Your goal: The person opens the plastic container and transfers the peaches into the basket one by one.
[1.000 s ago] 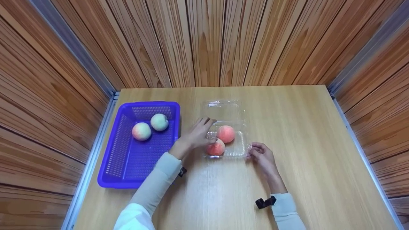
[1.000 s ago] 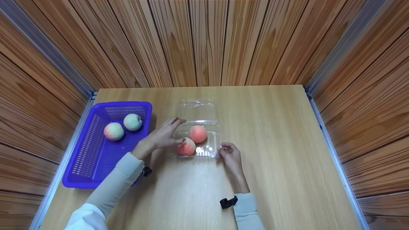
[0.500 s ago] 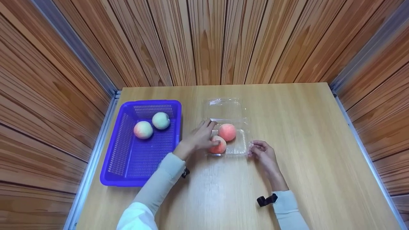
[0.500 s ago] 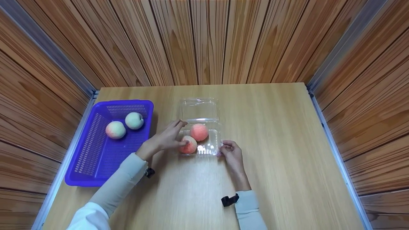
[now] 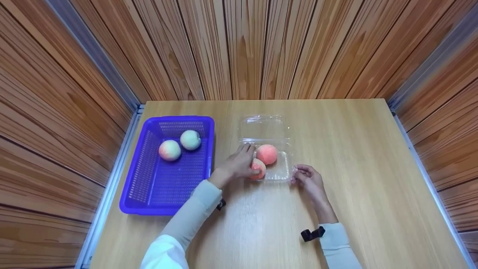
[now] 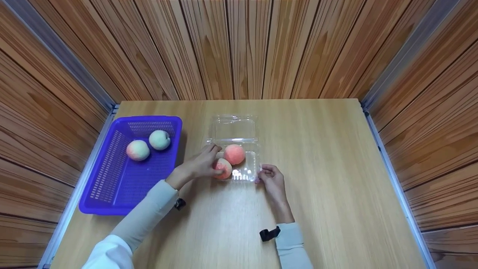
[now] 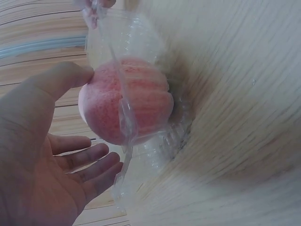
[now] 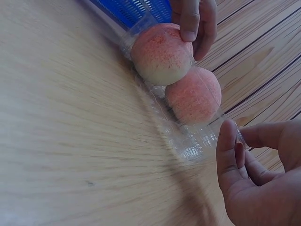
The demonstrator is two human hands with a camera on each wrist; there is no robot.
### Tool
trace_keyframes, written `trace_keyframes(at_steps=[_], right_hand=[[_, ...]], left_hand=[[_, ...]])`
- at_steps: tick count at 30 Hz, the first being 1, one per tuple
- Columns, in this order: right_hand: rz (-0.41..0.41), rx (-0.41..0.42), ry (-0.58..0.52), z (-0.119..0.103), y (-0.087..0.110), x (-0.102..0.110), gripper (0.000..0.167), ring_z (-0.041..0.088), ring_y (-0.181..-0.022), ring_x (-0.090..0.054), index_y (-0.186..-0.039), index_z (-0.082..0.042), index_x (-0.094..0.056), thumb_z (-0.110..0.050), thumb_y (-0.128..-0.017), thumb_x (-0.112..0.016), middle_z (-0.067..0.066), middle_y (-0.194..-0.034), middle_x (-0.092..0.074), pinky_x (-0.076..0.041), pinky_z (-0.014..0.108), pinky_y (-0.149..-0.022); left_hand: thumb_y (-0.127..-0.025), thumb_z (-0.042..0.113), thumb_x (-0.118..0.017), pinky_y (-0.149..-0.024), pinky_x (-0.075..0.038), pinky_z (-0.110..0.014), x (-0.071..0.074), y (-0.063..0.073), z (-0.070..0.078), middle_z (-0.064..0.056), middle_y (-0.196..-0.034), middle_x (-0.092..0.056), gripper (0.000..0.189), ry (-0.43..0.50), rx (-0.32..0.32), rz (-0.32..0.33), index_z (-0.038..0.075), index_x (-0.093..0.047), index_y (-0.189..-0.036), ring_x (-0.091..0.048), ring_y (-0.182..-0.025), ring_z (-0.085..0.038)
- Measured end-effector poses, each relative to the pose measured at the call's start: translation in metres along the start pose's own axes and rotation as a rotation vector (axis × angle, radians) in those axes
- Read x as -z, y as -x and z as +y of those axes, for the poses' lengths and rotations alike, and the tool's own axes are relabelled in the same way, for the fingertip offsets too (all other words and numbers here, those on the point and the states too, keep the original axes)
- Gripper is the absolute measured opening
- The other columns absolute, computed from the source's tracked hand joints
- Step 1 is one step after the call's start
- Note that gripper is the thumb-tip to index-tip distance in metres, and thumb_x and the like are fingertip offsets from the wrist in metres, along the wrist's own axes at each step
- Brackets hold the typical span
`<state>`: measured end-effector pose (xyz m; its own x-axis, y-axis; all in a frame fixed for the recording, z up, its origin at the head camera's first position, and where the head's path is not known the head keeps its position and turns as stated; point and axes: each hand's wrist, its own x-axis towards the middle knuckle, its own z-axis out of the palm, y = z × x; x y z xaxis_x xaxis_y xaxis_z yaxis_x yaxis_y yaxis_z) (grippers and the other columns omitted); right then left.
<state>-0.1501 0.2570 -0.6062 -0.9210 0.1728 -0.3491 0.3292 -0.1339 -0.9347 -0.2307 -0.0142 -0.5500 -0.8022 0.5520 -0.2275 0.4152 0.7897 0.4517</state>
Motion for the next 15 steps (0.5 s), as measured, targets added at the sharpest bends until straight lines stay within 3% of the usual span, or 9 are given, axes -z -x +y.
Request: trace_keyframes(at_steps=[9,15], right_hand=[[0.008,0.008,-0.035,0.001,0.0,-0.001,0.035,0.011,-0.077,-0.069,-0.136,0.012,-0.053,0.004,-0.102,-0.06,0.006,-0.101,-0.068,-0.061,0.025,-0.075],[0.01,0.01,-0.04,0.0,0.0,-0.003,0.035,0.01,-0.077,-0.069,-0.135,0.012,-0.054,0.004,-0.102,-0.061,0.005,-0.101,-0.068,-0.061,0.025,-0.074]], left_hand=[[-0.091,0.049,-0.077,-0.122,-0.046,-0.043,-0.01,-0.001,0.005,-0.018,-0.154,-0.047,0.09,-0.04,-0.021,0.019,0.001,-0.039,-0.157,-0.048,-0.145,-0.032],[-0.089,0.05,-0.077,-0.118,-0.05,-0.041,-0.016,-0.002,0.008,-0.013,-0.145,-0.051,0.089,-0.028,0.048,0.007,0.003,-0.04,-0.155,-0.052,-0.132,-0.027]])
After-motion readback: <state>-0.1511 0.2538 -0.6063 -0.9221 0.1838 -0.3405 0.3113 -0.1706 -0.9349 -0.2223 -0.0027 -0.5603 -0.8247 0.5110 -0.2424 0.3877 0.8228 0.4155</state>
